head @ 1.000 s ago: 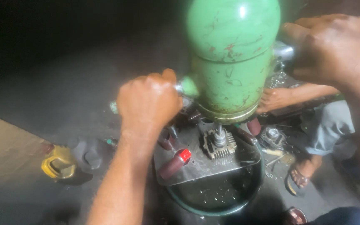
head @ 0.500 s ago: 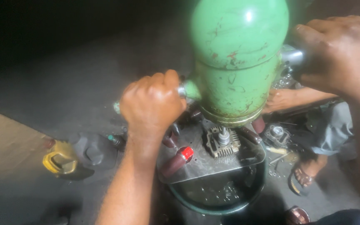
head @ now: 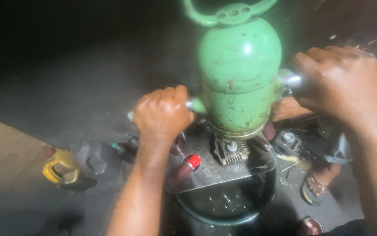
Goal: Boring a motorcycle engine cylinder using a portable vertical boring machine.
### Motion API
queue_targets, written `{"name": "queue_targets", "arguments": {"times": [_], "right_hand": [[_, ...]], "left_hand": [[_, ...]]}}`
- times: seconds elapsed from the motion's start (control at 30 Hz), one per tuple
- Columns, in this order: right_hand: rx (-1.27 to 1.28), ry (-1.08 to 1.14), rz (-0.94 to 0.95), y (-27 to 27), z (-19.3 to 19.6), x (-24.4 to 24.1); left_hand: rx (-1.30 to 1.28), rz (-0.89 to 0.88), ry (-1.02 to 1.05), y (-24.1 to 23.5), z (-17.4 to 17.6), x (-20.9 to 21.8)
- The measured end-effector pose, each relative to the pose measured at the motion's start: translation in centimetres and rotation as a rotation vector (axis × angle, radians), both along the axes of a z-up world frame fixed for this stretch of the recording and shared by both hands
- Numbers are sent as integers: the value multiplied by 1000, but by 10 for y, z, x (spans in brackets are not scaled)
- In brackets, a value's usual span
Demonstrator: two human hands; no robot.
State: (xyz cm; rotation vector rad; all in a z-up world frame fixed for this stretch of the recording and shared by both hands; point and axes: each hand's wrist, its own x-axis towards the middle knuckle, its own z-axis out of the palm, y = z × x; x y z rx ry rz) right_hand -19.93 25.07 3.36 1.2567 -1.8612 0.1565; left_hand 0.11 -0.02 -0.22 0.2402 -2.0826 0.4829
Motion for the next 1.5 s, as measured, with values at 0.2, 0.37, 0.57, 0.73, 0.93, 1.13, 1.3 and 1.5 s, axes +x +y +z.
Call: {"name": "queue_targets", "arguments": {"times": [0.2, 0.37, 0.57, 0.73, 0.93, 1.13, 1.3, 1.5], "right_hand": [[7, -27, 48, -4, -14, -12], [81, -86, 110, -13, -25, -39], [191, -144, 112, -14, -8, -51], [209, -122, 50, -7, 16, -35], [233, -91, -115, -3, 46, -8], [223, -116, -223, -6, 54, -5], [152, 6, -214, -4, 44, -9], [133, 30, -80, 11, 24, -13]], "left_hand": [[31, 51, -21, 7, -17, 3], [66, 119, -42, 21, -27, 1], [165, 187, -200, 27, -11, 1], [184, 171, -227, 22, 19, 5], [159, 108, -216, 17, 40, 9], [117, 130, -183, 20, 49, 10], [-11, 33, -14, 10, 45, 6], [-44, -15, 43, 2, 35, 5]]}}
